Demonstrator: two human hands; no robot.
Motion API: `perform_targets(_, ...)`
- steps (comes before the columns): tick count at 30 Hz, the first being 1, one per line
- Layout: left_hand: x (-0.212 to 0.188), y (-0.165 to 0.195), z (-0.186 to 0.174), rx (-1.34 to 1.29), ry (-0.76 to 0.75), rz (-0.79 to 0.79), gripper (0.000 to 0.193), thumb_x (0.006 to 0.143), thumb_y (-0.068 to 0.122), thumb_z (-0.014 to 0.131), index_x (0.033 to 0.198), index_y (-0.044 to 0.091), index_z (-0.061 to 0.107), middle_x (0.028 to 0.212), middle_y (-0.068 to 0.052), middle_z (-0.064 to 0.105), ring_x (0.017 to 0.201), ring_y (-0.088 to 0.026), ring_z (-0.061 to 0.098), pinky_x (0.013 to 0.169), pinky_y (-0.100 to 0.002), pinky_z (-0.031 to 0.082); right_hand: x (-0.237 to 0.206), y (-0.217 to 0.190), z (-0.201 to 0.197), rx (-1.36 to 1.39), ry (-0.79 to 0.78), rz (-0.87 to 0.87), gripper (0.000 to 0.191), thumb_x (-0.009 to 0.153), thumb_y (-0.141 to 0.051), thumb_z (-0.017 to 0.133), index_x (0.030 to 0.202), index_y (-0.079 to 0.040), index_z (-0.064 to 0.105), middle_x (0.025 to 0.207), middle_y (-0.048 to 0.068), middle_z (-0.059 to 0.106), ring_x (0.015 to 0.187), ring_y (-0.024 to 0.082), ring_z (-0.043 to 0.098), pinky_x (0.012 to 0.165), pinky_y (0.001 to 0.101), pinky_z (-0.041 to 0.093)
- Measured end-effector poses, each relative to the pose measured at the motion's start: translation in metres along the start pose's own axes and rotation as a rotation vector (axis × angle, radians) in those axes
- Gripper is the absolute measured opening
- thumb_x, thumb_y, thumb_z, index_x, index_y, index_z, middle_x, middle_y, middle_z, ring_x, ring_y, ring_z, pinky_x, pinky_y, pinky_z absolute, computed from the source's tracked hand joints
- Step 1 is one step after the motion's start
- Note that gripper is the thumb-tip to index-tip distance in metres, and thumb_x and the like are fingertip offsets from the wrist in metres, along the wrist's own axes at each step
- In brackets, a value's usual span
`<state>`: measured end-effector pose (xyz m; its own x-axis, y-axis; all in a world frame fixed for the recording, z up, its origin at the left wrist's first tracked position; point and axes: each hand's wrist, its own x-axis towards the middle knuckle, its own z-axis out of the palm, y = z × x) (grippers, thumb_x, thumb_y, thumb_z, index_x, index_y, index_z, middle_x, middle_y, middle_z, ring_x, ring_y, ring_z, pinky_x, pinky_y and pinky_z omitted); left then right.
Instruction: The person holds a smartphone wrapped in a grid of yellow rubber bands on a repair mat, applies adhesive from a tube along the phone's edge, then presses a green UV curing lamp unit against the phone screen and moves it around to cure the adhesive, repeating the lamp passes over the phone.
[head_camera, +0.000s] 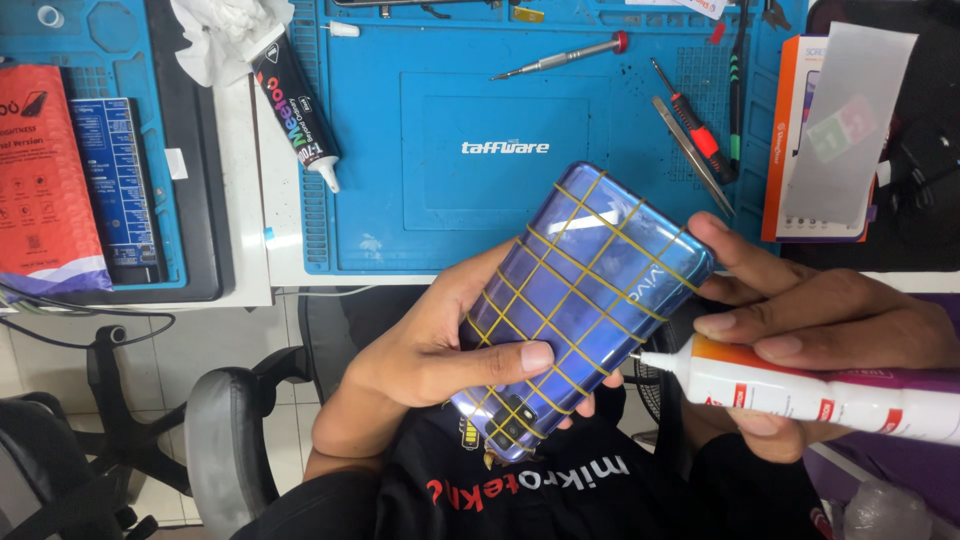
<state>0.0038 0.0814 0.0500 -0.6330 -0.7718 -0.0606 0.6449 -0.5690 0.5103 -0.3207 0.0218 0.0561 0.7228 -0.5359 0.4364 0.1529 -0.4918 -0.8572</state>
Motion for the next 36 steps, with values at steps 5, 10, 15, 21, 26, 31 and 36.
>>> perform_targets(5,-0.002,0.001,0.001,0.002,0.006,0.005,0.076,0.102,0.001,0.062,0.166,-0.006,0.023,0.119,-0.029,0.068,0.099,-0.031,0.074,0.093,-0.043,0.063,0.006,-0.001,0.002,0.004,0.001,0.005,0.046,0.088,-0.017,0.081,0.123,-0.008,0.052,0.119,0.013,0.065,0.135,0.047,0.052,0.112,0.0493,0.053)
perform_targets(10,-0.001,0.0,0.001,0.007,0.004,0.024,0.077,0.102,0.0,0.062,0.167,-0.006,0.022,0.12,-0.029,0.068,0.099,-0.03,0.074,0.093,-0.043,0.063,0.012,-0.004,0.005,0.01,-0.002,-0.009,0.044,0.088,-0.013,0.082,0.118,-0.007,0.051,0.118,0.015,0.065,0.134,0.047,0.05,0.114,0.0542,0.048)
perform_targets(15,0.0,-0.001,0.001,0.037,0.004,0.052,0.076,0.103,0.001,0.062,0.167,-0.006,0.021,0.12,-0.029,0.068,0.098,-0.03,0.074,0.088,-0.04,0.064,0.014,-0.001,0.01,-0.002,0.063,-0.061,0.043,0.09,-0.016,0.08,0.118,-0.004,0.05,0.117,0.015,0.066,0.133,0.046,0.054,0.113,0.0545,0.049)
perform_targets(21,0.001,-0.001,0.0,0.051,0.007,0.042,0.075,0.103,0.002,0.062,0.166,-0.006,0.022,0.121,-0.029,0.069,0.096,-0.029,0.075,0.09,-0.042,0.064,0.023,0.002,0.02,0.073,0.252,-0.082,0.042,0.086,-0.023,0.08,0.115,-0.006,0.055,0.112,0.013,0.073,0.118,0.035,0.075,0.113,0.0597,0.049)
perform_targets(26,0.001,0.0,0.002,0.079,0.026,0.056,0.076,0.102,0.004,0.063,0.166,-0.007,0.023,0.122,-0.029,0.069,0.096,-0.029,0.075,0.09,-0.042,0.065,0.023,-0.007,0.009,-0.022,0.012,-0.016,0.042,0.088,-0.017,0.081,0.115,-0.007,0.051,0.117,0.014,0.066,0.137,0.046,0.05,0.115,0.0559,0.049)
perform_targets(31,0.001,0.0,0.003,0.074,0.032,0.051,0.076,0.102,0.004,0.062,0.166,-0.007,0.022,0.121,-0.029,0.07,0.099,-0.03,0.075,0.089,-0.041,0.065,0.018,-0.004,0.007,-0.034,0.017,-0.013,0.042,0.087,-0.015,0.081,0.115,-0.008,0.051,0.118,0.013,0.067,0.138,0.046,0.05,0.115,0.0556,0.05)
perform_targets(36,0.0,0.0,0.003,0.068,0.042,0.042,0.076,0.101,0.003,0.062,0.165,-0.007,0.022,0.121,-0.029,0.069,0.098,-0.03,0.075,0.088,-0.041,0.065,0.019,-0.004,0.007,-0.055,-0.037,-0.022,0.042,0.089,-0.015,0.08,0.117,-0.007,0.049,0.117,0.013,0.065,0.136,0.045,0.049,0.115,0.0577,0.047)
